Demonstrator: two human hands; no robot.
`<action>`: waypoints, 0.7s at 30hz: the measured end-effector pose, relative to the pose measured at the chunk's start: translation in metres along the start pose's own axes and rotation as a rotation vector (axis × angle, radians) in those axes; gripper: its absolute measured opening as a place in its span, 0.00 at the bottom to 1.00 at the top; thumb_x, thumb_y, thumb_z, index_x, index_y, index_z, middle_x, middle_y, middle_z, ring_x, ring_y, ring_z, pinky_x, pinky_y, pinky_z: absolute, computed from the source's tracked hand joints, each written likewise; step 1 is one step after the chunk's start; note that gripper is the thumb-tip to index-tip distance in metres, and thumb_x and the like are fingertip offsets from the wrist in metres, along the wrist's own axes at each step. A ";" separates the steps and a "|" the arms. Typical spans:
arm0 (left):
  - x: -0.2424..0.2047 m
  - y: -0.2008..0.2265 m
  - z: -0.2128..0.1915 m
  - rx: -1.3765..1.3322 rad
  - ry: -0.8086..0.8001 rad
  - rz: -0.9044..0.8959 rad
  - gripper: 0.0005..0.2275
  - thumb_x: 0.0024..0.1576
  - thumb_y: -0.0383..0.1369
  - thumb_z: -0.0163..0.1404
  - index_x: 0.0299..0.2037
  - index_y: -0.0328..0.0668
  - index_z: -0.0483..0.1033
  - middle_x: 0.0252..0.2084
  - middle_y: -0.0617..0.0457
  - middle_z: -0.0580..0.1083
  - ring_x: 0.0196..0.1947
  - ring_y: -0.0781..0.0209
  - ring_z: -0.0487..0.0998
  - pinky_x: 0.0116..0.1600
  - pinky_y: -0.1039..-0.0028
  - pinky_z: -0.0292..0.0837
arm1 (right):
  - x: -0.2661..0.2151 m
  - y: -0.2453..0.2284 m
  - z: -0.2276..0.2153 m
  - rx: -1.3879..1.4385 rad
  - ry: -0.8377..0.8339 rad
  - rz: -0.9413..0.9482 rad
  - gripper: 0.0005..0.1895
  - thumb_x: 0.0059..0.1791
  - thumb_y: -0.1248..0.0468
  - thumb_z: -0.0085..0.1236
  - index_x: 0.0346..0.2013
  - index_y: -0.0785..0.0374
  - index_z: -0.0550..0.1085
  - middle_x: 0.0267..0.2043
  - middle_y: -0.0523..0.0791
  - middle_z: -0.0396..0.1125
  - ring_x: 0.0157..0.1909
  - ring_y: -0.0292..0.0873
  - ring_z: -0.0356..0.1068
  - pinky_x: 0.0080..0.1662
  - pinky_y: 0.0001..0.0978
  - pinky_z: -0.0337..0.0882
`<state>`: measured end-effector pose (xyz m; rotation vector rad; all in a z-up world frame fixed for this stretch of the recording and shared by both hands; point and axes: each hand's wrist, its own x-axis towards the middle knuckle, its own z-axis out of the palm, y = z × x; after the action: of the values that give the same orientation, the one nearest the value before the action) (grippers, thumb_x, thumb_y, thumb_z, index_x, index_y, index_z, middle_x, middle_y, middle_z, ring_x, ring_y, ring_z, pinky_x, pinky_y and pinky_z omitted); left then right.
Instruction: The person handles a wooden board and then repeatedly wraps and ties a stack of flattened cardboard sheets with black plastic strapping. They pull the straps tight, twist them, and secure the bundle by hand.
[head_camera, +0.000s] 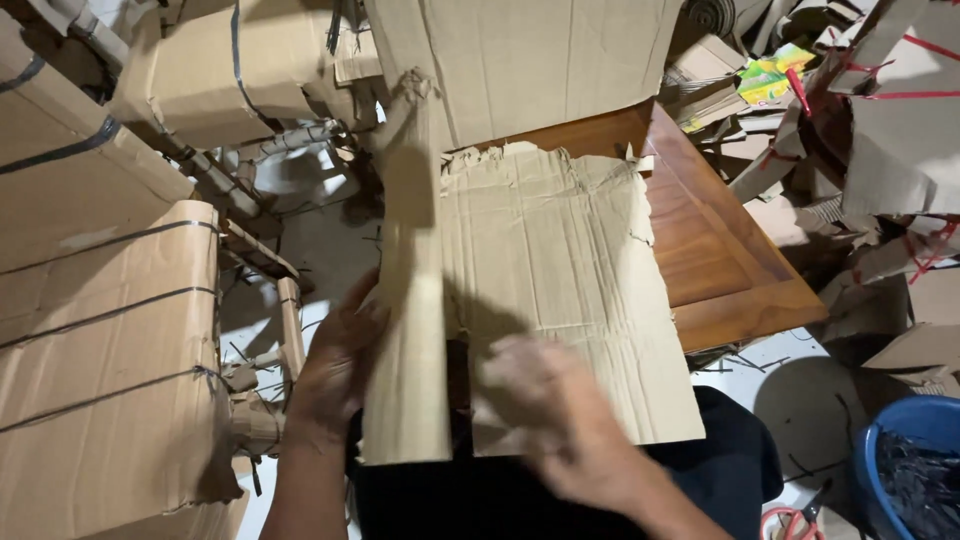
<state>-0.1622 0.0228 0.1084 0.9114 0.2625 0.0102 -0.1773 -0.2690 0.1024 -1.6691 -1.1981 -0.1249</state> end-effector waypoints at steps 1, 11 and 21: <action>-0.009 0.009 0.010 0.000 0.017 0.000 0.35 0.48 0.28 0.58 0.69 0.33 0.63 0.57 0.42 0.76 0.48 0.52 0.79 0.51 0.63 0.78 | -0.021 0.012 -0.008 -0.160 0.141 0.212 0.29 0.56 0.52 0.50 0.69 0.61 0.63 0.73 0.53 0.59 0.75 0.55 0.58 0.75 0.55 0.52; -0.037 0.020 -0.038 0.081 0.117 0.203 0.32 0.48 0.30 0.52 0.68 0.34 0.68 0.53 0.44 0.77 0.47 0.53 0.79 0.46 0.68 0.77 | -0.065 0.022 -0.064 0.034 0.580 1.533 0.24 0.49 0.53 0.54 0.56 0.60 0.76 0.47 0.53 0.77 0.45 0.47 0.75 0.45 0.39 0.69; -0.032 0.006 -0.055 0.112 0.182 0.320 0.27 0.45 0.19 0.49 0.60 0.37 0.71 0.52 0.46 0.76 0.50 0.52 0.77 0.51 0.70 0.73 | -0.082 0.024 -0.142 -0.253 0.916 1.161 0.04 0.62 0.64 0.54 0.52 0.59 0.73 0.31 0.46 0.65 0.27 0.40 0.60 0.24 0.35 0.59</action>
<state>-0.2051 0.0658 0.0879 1.0583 0.2861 0.3789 -0.1374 -0.4294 0.1043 -1.9295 0.5296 -0.2688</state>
